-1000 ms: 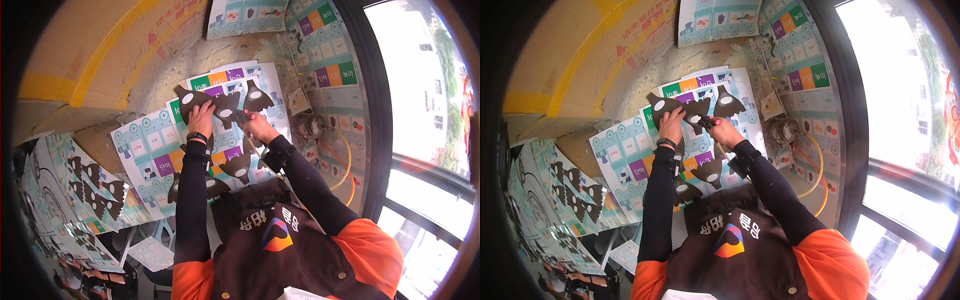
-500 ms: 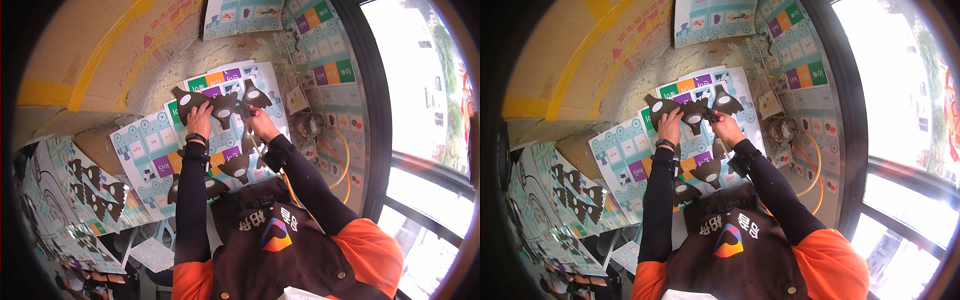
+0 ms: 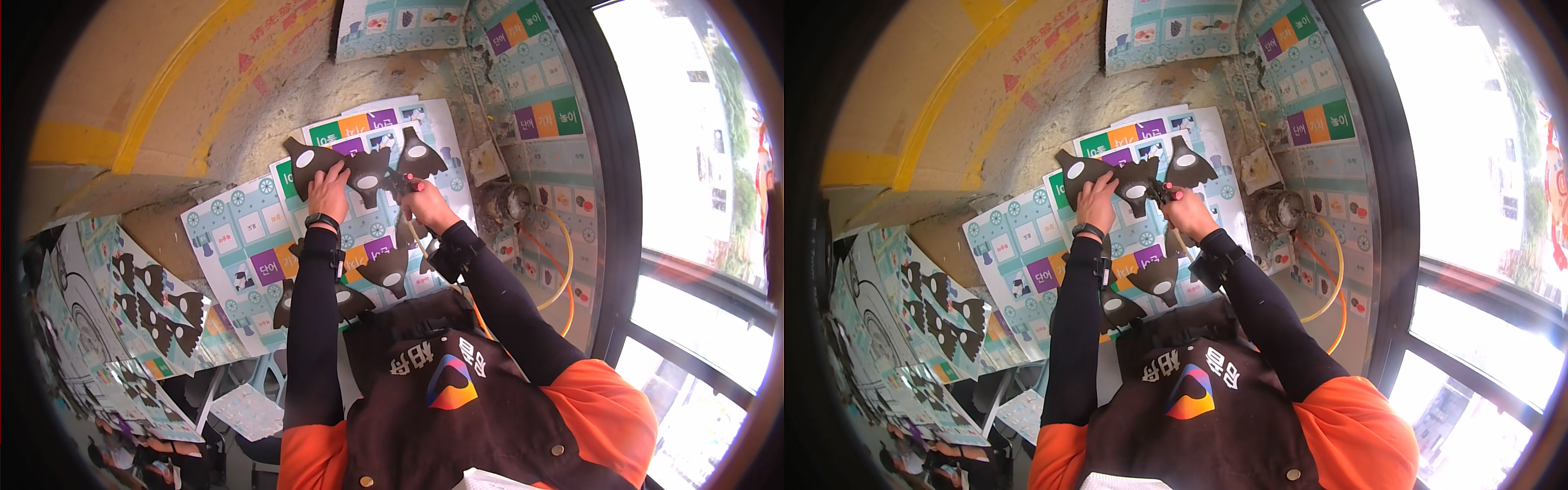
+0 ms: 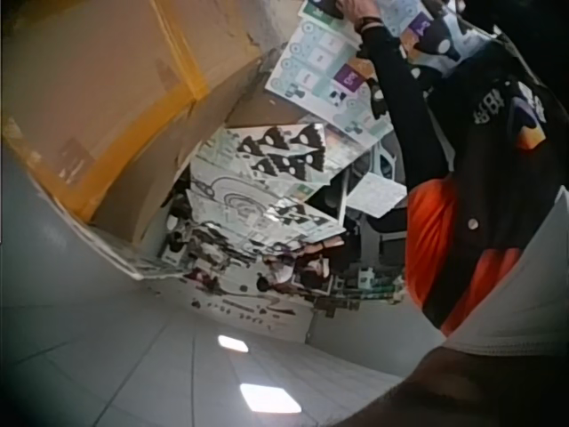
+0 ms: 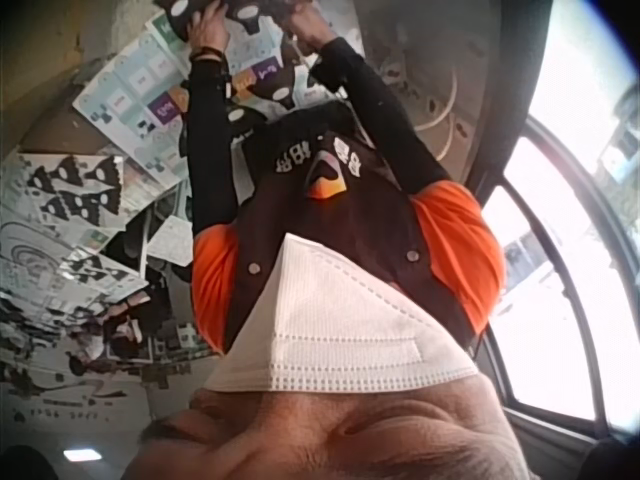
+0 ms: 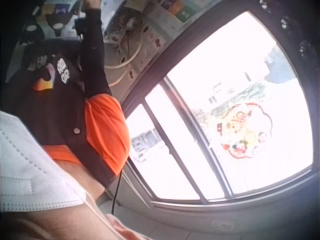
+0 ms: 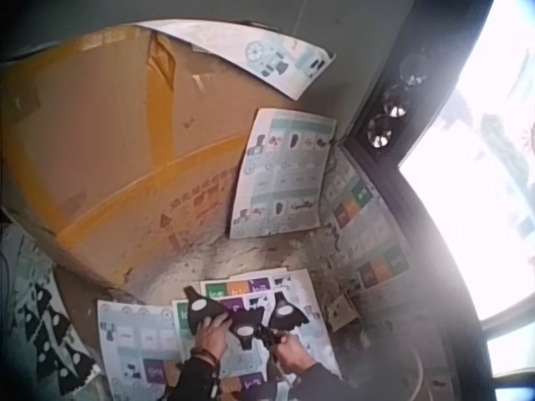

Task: Using a pneumatic hand tool to stamp or press leather components placed on a template.

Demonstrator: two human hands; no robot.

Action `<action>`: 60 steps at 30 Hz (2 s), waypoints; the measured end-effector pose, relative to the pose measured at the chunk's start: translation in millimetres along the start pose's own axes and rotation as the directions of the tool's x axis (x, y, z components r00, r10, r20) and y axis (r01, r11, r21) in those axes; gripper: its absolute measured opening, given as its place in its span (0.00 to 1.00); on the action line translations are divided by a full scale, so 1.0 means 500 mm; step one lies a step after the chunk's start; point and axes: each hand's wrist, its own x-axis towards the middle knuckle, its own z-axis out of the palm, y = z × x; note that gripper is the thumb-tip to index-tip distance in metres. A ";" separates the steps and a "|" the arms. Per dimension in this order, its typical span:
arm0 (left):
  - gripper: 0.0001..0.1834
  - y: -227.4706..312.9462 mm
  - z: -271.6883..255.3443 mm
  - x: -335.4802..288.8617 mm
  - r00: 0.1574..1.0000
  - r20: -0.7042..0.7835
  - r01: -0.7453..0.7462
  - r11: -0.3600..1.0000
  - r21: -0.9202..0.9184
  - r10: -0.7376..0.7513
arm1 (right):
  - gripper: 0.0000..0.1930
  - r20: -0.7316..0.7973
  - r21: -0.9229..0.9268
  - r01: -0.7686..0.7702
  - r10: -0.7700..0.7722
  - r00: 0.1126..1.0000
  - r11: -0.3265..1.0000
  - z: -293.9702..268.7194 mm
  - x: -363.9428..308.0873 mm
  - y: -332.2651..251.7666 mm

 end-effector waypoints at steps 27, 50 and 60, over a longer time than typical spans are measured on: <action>0.25 -0.004 0.010 -0.001 1.000 -0.014 -0.012 1.000 0.001 0.012 | 0.09 0.039 0.050 -0.026 0.024 0.999 0.998 0.001 0.004 0.014; 0.25 -0.006 0.014 0.003 1.000 -0.026 0.010 0.999 -0.048 -0.012 | 0.09 0.114 0.021 -0.047 0.044 0.993 0.999 -0.020 -0.016 0.011; 0.28 -0.028 -0.022 -0.023 0.611 -0.212 0.779 0.627 -0.006 -0.762 | 0.20 0.162 0.256 0.041 -0.085 0.983 0.966 -0.038 -0.084 -0.048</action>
